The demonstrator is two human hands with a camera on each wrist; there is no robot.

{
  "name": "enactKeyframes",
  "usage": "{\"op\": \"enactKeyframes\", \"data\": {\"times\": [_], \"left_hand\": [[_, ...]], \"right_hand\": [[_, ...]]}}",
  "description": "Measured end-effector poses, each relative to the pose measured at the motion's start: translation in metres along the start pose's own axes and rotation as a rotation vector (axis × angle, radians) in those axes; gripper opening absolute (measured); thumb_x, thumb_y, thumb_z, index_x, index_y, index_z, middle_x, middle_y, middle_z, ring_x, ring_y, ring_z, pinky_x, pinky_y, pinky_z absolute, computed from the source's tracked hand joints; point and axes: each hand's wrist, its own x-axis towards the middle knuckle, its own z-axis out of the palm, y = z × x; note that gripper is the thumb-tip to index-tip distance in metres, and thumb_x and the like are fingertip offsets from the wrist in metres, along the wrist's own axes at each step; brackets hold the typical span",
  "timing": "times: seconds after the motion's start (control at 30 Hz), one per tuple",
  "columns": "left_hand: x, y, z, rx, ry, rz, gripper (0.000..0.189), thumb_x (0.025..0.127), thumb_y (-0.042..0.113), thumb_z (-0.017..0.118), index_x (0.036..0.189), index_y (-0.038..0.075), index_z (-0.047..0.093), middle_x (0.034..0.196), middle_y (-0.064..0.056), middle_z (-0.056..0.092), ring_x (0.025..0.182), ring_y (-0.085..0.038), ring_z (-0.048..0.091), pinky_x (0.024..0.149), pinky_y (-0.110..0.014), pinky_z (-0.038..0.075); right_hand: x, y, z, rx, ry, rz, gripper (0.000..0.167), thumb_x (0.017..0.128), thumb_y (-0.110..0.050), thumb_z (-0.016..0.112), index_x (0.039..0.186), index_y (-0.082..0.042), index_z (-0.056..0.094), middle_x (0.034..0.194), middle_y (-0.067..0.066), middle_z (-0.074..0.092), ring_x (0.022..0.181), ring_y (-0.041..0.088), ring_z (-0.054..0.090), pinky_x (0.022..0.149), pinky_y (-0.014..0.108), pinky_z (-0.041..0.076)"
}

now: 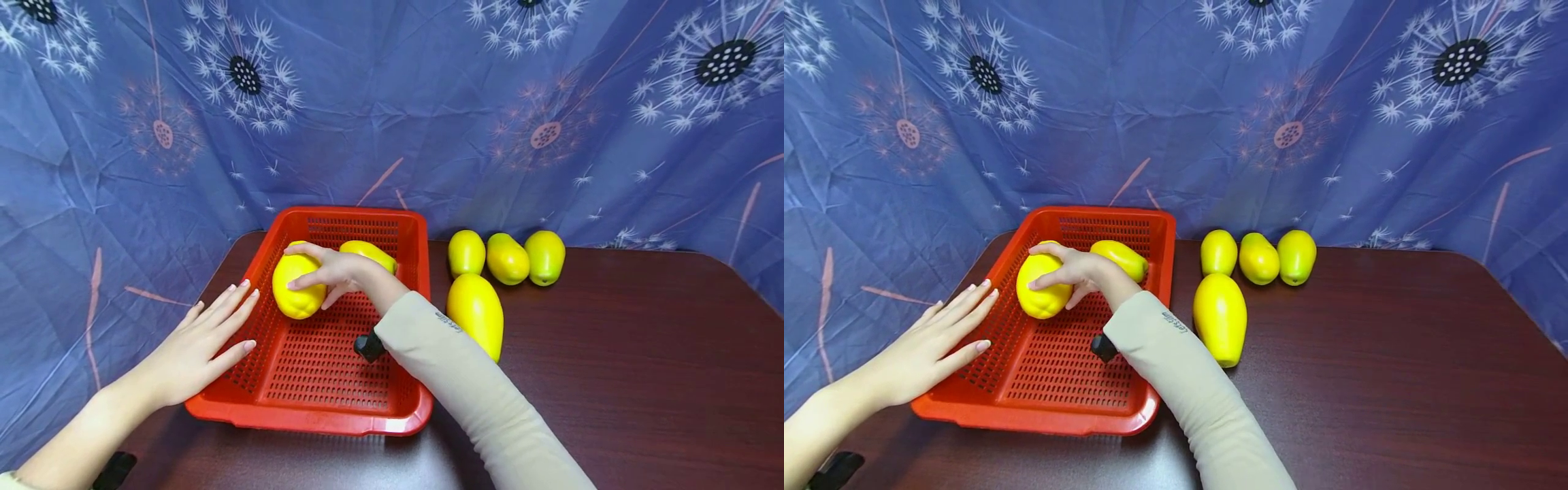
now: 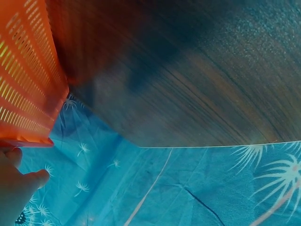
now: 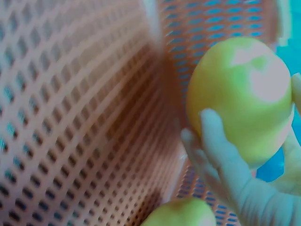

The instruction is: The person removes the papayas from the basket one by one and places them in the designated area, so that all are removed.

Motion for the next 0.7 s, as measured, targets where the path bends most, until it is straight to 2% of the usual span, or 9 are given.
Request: {"op": "enactKeyframes", "data": {"times": [0.23,0.4,0.53,0.7], "left_hand": [[0.001,-0.001,-0.002,0.001,-0.009,-0.01,0.065,0.095,0.036,0.05,0.15,0.015,0.022,0.155,-0.009,0.015,0.142,-0.025,0.005,0.107,-0.058,0.002],[0.0,-0.002,0.0,0.008,-0.002,-0.003,0.065,0.095,0.035,0.051,0.149,0.014,0.023,0.155,-0.01,0.016,0.142,-0.025,0.005,0.107,-0.059,0.002],[0.0,-0.001,0.001,0.008,0.014,0.007,0.065,0.095,0.035,0.051,0.149,0.015,0.023,0.155,-0.009,0.016,0.142,-0.023,0.005,0.108,-0.058,0.002],[0.001,-0.001,0.002,0.0,0.026,0.014,0.064,0.095,0.033,0.051,0.149,0.015,0.023,0.154,-0.009,0.017,0.142,-0.022,0.004,0.107,-0.059,0.003]], "right_hand": [[-0.016,-0.012,-0.005,0.063,-0.003,-0.051,0.061,0.087,-0.016,0.066,0.138,-0.033,0.036,0.133,0.001,0.032,0.104,0.031,0.051,0.082,0.053,0.048],[-0.028,-0.018,-0.011,0.059,0.013,-0.052,0.062,0.087,-0.017,0.066,0.138,-0.034,0.036,0.135,0.002,0.03,0.104,0.032,0.052,0.078,0.048,0.052],[-0.04,-0.023,-0.019,0.079,0.027,-0.056,0.062,0.087,-0.016,0.066,0.138,-0.036,0.037,0.136,0.003,0.028,0.104,0.034,0.053,0.077,0.047,0.052],[-0.058,-0.029,-0.035,0.092,0.033,-0.091,0.062,0.089,-0.016,0.064,0.14,-0.035,0.033,0.137,0.005,0.026,0.102,0.035,0.056,0.081,0.048,0.05]]}}
